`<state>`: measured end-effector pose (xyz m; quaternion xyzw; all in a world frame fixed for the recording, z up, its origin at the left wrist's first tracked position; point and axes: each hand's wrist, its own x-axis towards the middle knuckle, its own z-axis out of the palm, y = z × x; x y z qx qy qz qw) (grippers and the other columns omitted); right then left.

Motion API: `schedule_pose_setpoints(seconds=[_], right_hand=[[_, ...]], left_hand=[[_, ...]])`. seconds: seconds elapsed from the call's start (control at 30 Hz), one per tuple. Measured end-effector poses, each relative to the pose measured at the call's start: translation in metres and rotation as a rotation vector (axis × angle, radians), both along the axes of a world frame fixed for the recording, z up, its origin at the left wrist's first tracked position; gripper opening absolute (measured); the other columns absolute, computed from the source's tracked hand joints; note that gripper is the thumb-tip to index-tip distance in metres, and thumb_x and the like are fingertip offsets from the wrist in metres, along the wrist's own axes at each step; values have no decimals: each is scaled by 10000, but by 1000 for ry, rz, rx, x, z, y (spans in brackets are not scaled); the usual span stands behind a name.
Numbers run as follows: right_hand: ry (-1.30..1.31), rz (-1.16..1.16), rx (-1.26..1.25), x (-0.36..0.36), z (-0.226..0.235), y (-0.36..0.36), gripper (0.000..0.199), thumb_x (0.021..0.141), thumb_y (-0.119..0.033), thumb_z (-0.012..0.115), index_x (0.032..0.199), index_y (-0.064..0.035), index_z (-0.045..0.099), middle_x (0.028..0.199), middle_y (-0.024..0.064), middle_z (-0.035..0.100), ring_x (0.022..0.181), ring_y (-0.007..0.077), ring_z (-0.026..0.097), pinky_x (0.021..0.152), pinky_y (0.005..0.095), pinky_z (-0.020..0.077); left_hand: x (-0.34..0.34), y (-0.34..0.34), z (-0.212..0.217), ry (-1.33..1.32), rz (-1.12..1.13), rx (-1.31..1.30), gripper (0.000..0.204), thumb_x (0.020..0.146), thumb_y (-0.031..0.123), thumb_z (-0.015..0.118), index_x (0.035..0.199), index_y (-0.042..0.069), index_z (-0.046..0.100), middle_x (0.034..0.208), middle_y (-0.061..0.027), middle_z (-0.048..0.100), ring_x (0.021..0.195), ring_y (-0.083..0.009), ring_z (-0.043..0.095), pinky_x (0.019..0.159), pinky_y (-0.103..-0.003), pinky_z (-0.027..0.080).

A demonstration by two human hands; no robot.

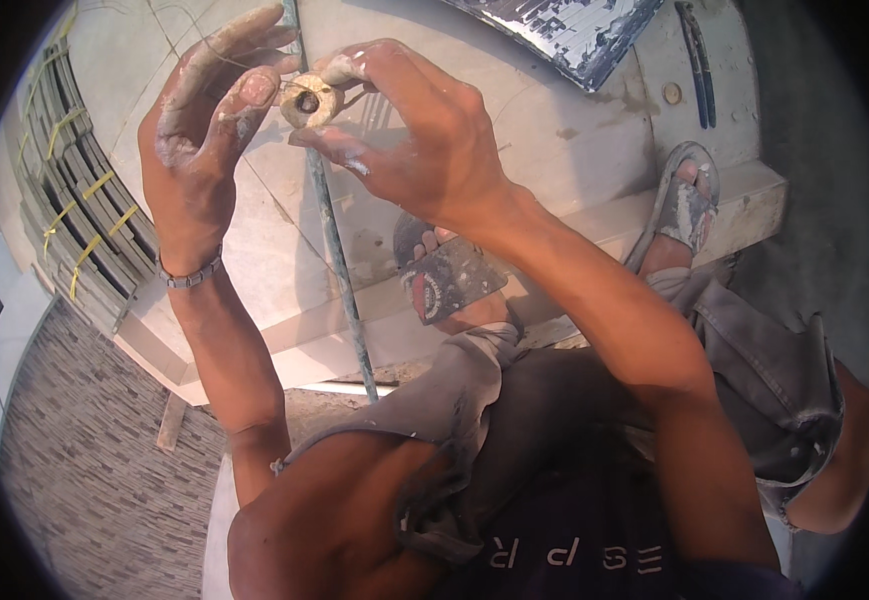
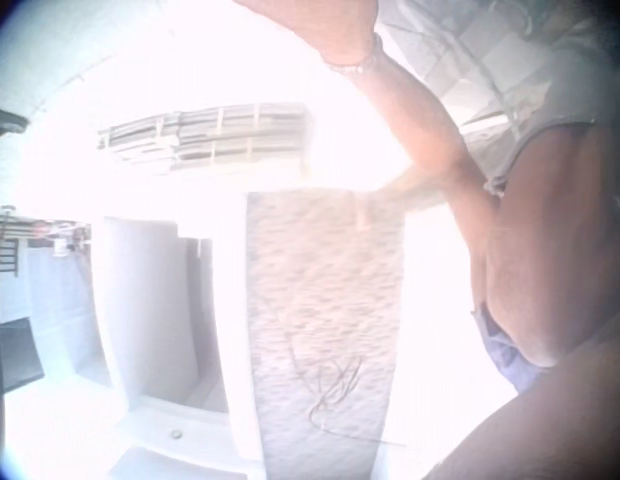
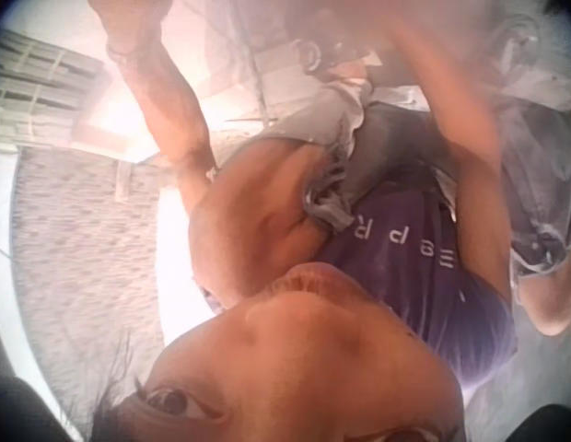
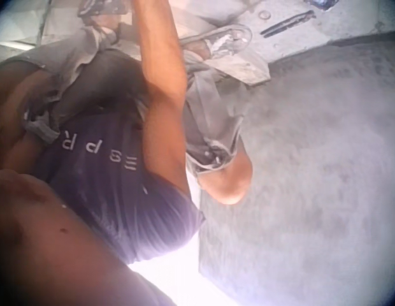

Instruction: The person assembles a paint roller by inserting a metal rod into a roller core and securing it with a string. The person repeatedly wraps and ties the string around the core to hold the rod in place.

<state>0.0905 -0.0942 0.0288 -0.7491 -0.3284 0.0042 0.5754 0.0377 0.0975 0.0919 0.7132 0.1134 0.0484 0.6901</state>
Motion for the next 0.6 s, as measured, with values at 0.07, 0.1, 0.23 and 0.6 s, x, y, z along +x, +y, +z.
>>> schedule_pose_setpoints(seconds=[0.07, 0.1, 0.23, 0.6], right_hand=[[14, 15, 13, -1, -1, -2, 487, 749, -128, 929, 1139, -12, 661, 1034, 137, 714, 919, 337, 731, 792, 381, 597], [81, -16, 62, -3, -1, -2, 480, 756, -121, 922, 1142, -9, 660, 1051, 137, 714, 924, 331, 733, 808, 381, 601], [233, -55, 178, -9, -2, -1, 468, 786, -88, 880, 1182, 3, 649, 1129, 147, 710, 967, 296, 730, 874, 376, 610], [21, 63, -40, 7, -30, -5, 502, 827, -4, 741, 1307, 7, 593, 1232, 208, 643, 1142, 434, 601, 984, 483, 520]], left_hand=[[9, 5, 2, 146, -81, 222, 313, 949, 123, 794, 1204, -49, 740, 1157, -138, 754, 1070, -194, 716, 942, -329, 584], [13, 1, 4, 149, -81, 219, 258, 966, 144, 788, 1144, -41, 761, 1071, -110, 773, 1012, -172, 726, 910, -317, 589], [16, -3, 3, 148, -96, 165, 226, 987, 148, 767, 1113, -40, 755, 1007, -102, 780, 955, -169, 741, 879, -317, 611], [13, -23, -24, 64, 193, 260, 164, 963, 135, 796, 1005, -17, 752, 908, -49, 771, 841, -107, 724, 754, -263, 579]])
